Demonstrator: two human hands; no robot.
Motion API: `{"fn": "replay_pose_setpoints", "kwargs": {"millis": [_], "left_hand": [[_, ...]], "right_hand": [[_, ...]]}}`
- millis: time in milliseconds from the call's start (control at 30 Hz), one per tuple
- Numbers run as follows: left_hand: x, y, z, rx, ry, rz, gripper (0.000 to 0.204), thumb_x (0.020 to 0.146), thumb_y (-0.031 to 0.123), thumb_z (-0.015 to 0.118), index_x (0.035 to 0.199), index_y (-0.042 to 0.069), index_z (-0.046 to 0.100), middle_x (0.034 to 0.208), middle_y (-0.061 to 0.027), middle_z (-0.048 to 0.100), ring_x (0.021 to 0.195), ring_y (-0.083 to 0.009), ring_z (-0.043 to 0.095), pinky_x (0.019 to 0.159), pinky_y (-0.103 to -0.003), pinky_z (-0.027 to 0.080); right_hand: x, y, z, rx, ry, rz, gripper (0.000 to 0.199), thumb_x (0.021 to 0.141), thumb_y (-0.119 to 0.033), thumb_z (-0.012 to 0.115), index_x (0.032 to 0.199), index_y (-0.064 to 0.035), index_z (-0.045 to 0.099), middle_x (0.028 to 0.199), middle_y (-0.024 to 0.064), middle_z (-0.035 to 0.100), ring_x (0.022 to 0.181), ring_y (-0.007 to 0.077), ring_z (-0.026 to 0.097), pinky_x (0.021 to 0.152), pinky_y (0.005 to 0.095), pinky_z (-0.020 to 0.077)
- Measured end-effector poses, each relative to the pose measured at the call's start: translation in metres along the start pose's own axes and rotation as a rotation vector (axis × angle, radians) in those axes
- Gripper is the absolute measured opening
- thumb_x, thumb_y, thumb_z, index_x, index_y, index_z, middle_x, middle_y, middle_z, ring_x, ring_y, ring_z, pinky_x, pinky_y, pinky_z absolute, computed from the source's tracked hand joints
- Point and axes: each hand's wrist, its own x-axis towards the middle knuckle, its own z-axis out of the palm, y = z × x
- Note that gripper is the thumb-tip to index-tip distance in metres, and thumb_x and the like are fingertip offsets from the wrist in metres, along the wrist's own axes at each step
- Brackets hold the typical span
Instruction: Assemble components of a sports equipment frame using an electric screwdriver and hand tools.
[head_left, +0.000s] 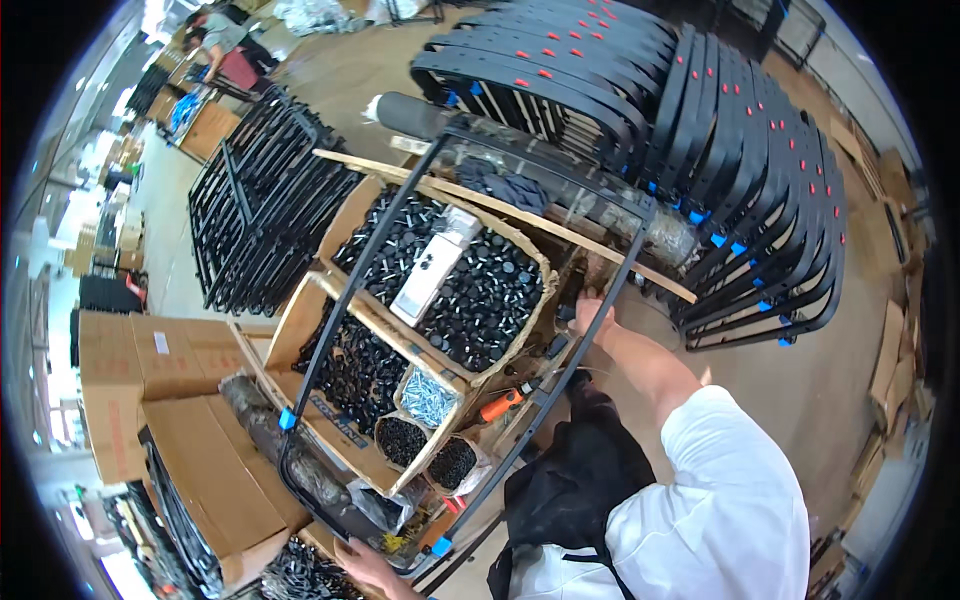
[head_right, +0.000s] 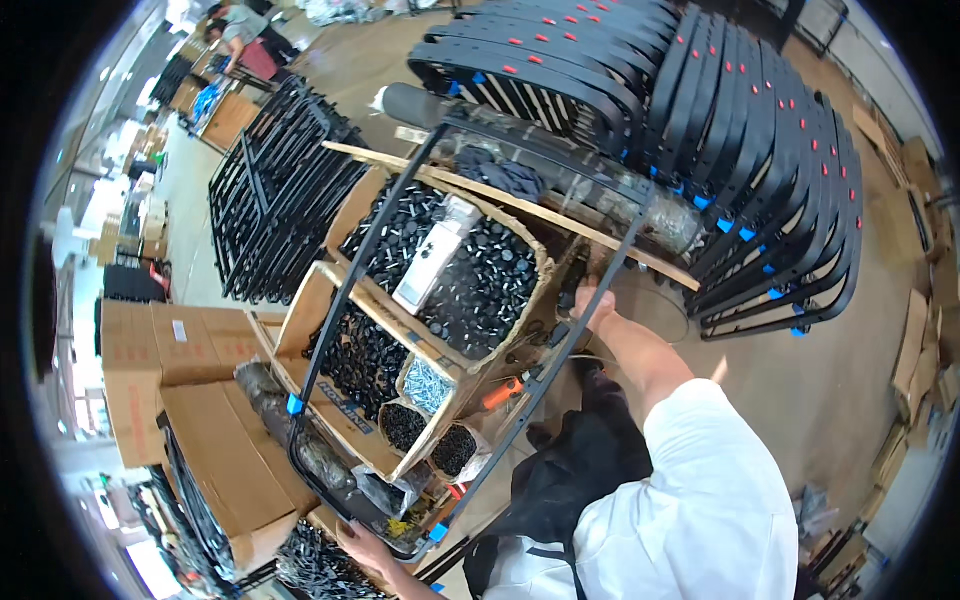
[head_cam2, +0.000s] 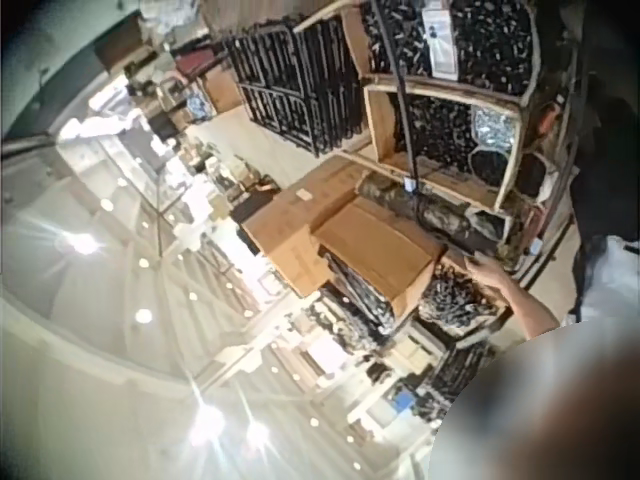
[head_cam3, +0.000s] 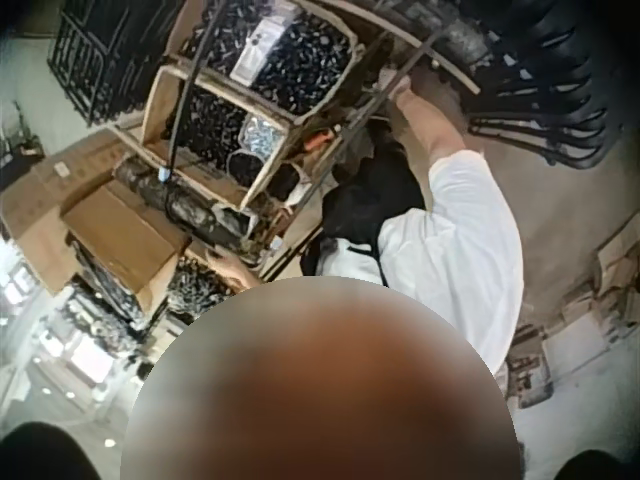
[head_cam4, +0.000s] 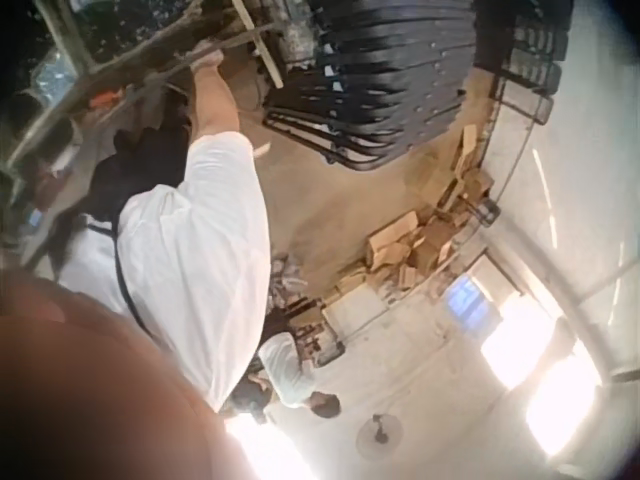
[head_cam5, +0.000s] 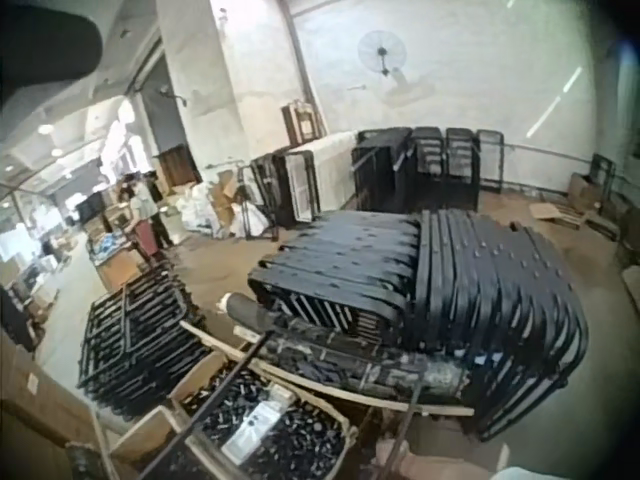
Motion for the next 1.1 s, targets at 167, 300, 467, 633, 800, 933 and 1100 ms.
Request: {"fn": "replay_pose_setpoints", "kwargs": {"millis": [167, 300, 467, 633, 800, 933, 1100], "left_hand": [[-0.013, 0.216, 0.040, -0.508, -0.353, 0.038, 0.028, 0.106, 0.016, 0.063, 0.123, -0.003, 0.073, 0.111, -0.0125, 0.077, 0.100, -0.0175, 0.068, 0.091, -0.033, 0.054], [-0.040, 0.332, 0.079, -0.778, -0.657, 0.267, 0.024, 0.106, 0.011, 0.064, 0.123, -0.003, 0.073, 0.111, -0.0095, 0.077, 0.101, -0.0143, 0.068, 0.091, -0.029, 0.054], [-0.114, 0.514, 0.107, -1.037, -1.196, 0.424, 0.029, 0.110, 0.015, 0.059, 0.130, -0.003, 0.070, 0.116, -0.0112, 0.076, 0.108, -0.0173, 0.072, 0.097, -0.030, 0.055], [-0.168, 0.676, 0.085, -1.313, -1.373, 0.921, 0.038, 0.112, 0.028, 0.058, 0.134, -0.002, 0.068, 0.122, -0.0117, 0.075, 0.115, -0.0183, 0.068, 0.102, -0.033, 0.051], [-0.207, 0.745, 0.078, -1.445, -1.919, 0.674, 0.051, 0.115, 0.045, 0.047, 0.133, 0.002, 0.067, 0.121, -0.0063, 0.069, 0.120, -0.0173, 0.058, 0.109, -0.035, 0.042], [-0.210, 0.747, 0.091, -1.428, -1.798, 0.648, 0.040, 0.110, 0.039, 0.059, 0.124, 0.003, 0.069, 0.117, -0.0040, 0.068, 0.116, -0.0150, 0.057, 0.105, -0.032, 0.041], [-0.215, 0.748, 0.106, -1.495, -1.844, 0.459, 0.024, 0.104, 0.024, 0.070, 0.119, 0.004, 0.070, 0.111, -0.0012, 0.070, 0.105, -0.0109, 0.061, 0.094, -0.029, 0.049]], "right_hand": [[-0.005, 0.046, 0.014, -0.257, 0.236, -0.161, 0.046, 0.083, -0.031, 0.071, 0.115, 0.0020, 0.067, 0.099, 0.0185, 0.076, 0.099, 0.0349, 0.075, 0.089, 0.0442, 0.0595], [-0.106, 0.038, -0.065, 0.026, 0.365, -0.199, 0.035, 0.087, -0.030, 0.068, 0.106, -0.0003, 0.069, 0.100, 0.0205, 0.075, 0.095, 0.0381, 0.074, 0.081, 0.0476, 0.0611], [-0.218, 0.088, -0.199, 0.242, 0.011, 0.122, 0.040, 0.093, -0.035, 0.067, 0.097, 0.0047, 0.070, 0.092, 0.0261, 0.073, 0.090, 0.0433, 0.073, 0.080, 0.0520, 0.0599], [-0.259, 0.065, -0.351, 0.288, 0.254, -0.055, 0.044, 0.093, -0.037, 0.067, 0.101, 0.0067, 0.070, 0.082, 0.0305, 0.070, 0.083, 0.0467, 0.072, 0.078, 0.0530, 0.0580], [-0.210, 0.067, -0.398, 0.199, 0.305, -0.082, 0.046, 0.092, -0.036, 0.065, 0.104, 0.0082, 0.067, 0.087, 0.0298, 0.072, 0.087, 0.0469, 0.072, 0.079, 0.0521, 0.0570], [-0.179, 0.064, -0.396, 0.133, 0.256, -0.058, 0.043, 0.091, -0.032, 0.060, 0.092, 0.0087, 0.072, 0.087, 0.0299, 0.073, 0.087, 0.0457, 0.074, 0.082, 0.0528, 0.0594], [-0.165, 0.072, -0.390, 0.091, 0.204, -0.079, 0.046, 0.091, -0.033, 0.059, 0.082, 0.0102, 0.072, 0.080, 0.0289, 0.072, 0.082, 0.0436, 0.075, 0.078, 0.0528, 0.0599]]}}
